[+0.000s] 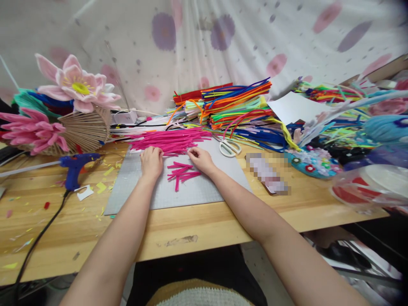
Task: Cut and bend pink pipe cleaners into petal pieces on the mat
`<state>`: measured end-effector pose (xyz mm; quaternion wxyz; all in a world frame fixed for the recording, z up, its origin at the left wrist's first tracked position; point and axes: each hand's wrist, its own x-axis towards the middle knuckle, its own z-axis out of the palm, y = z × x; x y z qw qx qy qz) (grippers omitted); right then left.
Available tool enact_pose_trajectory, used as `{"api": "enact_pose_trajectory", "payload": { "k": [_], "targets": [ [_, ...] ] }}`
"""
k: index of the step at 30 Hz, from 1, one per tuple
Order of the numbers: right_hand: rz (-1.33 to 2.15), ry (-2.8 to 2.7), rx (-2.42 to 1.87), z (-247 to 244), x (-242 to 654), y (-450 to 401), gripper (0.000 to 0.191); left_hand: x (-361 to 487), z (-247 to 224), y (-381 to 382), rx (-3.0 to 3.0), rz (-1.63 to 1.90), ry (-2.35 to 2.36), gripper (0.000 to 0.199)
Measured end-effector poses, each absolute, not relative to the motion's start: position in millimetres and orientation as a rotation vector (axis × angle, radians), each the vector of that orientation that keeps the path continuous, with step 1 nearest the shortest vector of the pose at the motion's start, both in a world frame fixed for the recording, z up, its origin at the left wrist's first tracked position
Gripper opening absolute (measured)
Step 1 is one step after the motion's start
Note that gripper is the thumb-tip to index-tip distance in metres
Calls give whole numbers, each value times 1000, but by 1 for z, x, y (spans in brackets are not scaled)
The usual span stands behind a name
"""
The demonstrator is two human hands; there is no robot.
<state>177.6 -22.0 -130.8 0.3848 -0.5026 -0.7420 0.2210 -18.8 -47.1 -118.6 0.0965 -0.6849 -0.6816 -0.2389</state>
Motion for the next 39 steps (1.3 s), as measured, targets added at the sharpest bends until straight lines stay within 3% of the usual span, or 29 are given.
{"api": "enact_pose_trajectory", "payload": {
  "k": [3, 9, 11, 14, 19, 23, 28, 34, 39],
  "targets": [
    [386, -1930, -1288, -124, 178, -27, 18, -17, -115, -49, -1994, -810, -1941, 22],
    [-43, -2127, -1259, -109, 176, -37, 41, -9, -111, -55, -2011, -900, -1757, 23],
    [-82, -2206, -1279, -110, 175, -36, 37, -4, -111, -56, -2078, -845, -1753, 26],
    [-39, -2254, -1323, -113, 176, -32, 25, 0, -110, -59, -2147, -753, -1815, 31],
    [-12, -2152, -1384, -114, 182, -28, 25, -2, -108, -59, -2167, -702, -1876, 32],
    [-21, -2048, -1410, -113, 189, -26, 24, -9, -109, -59, -1915, -855, -2043, 34],
    [-63, -2087, -1329, -114, 194, -24, 25, -5, -101, -68, -1854, -1059, -2015, 58],
    [12, -2040, -1213, -109, 193, -30, 28, 1, -98, -73, -2226, -854, -1938, 36],
    [305, -1751, -1158, -109, 185, -36, 26, 1, -100, -74, -2107, -1122, -2145, 32]
  ]
}}
